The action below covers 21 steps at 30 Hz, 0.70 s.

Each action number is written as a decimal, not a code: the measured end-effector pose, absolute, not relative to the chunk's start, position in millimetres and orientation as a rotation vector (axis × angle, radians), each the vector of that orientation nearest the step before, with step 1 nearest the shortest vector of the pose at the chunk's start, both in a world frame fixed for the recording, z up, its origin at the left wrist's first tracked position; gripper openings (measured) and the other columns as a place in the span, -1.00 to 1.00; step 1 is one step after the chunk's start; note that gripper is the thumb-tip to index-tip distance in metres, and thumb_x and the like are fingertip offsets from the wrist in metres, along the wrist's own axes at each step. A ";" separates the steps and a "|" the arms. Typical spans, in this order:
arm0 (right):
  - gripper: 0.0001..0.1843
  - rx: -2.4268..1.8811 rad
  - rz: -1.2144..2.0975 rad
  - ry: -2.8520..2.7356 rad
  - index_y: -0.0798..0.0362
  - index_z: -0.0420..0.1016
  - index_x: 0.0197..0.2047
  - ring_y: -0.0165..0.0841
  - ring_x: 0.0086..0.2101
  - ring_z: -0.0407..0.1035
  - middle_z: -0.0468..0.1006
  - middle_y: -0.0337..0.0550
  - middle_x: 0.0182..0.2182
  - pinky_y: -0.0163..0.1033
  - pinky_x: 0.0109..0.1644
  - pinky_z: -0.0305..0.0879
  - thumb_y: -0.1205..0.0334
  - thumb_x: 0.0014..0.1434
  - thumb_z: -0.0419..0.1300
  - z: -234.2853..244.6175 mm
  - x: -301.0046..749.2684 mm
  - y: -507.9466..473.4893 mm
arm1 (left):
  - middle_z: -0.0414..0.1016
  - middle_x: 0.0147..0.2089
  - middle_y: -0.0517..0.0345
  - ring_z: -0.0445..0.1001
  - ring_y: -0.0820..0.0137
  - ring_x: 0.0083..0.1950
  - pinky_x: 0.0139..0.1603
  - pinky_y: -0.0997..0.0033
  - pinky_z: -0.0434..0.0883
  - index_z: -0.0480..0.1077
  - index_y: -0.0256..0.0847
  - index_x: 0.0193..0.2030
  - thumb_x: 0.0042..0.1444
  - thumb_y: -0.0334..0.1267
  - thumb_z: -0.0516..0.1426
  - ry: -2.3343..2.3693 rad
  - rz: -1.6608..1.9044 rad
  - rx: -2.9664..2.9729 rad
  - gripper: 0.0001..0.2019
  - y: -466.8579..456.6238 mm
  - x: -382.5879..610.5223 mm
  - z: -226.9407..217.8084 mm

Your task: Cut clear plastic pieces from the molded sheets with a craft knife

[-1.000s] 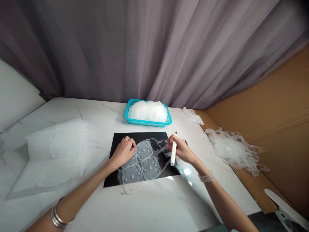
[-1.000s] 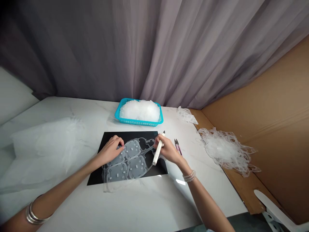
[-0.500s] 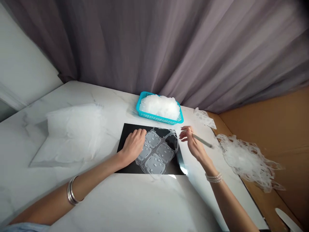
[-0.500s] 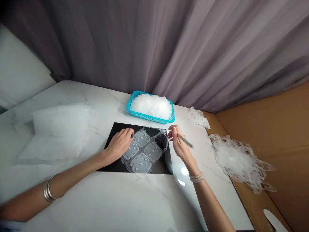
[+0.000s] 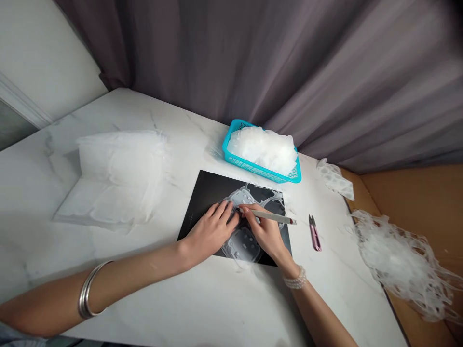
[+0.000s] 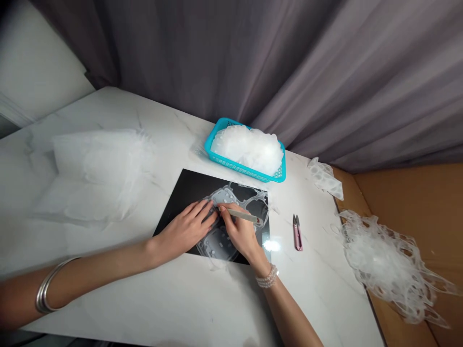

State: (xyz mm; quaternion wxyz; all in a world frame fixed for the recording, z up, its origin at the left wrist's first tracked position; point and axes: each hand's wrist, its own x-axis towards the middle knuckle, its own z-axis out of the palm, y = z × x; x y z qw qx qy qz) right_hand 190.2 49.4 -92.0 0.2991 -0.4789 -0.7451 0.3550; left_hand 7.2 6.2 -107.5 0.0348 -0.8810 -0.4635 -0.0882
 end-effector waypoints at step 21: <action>-0.70 -1.071 0.453 -2.310 0.03 0.45 0.06 -0.23 -0.03 0.48 0.56 0.04 -0.12 -0.10 0.02 0.47 0.40 0.36 -0.01 -101.8 188.1 31.9 | 0.25 0.32 -0.41 0.26 -0.01 0.35 0.28 0.09 0.28 0.22 -0.44 0.29 0.35 -0.36 -0.10 -1.290 -0.085 -2.609 -0.58 -1.3 4.2 -99.6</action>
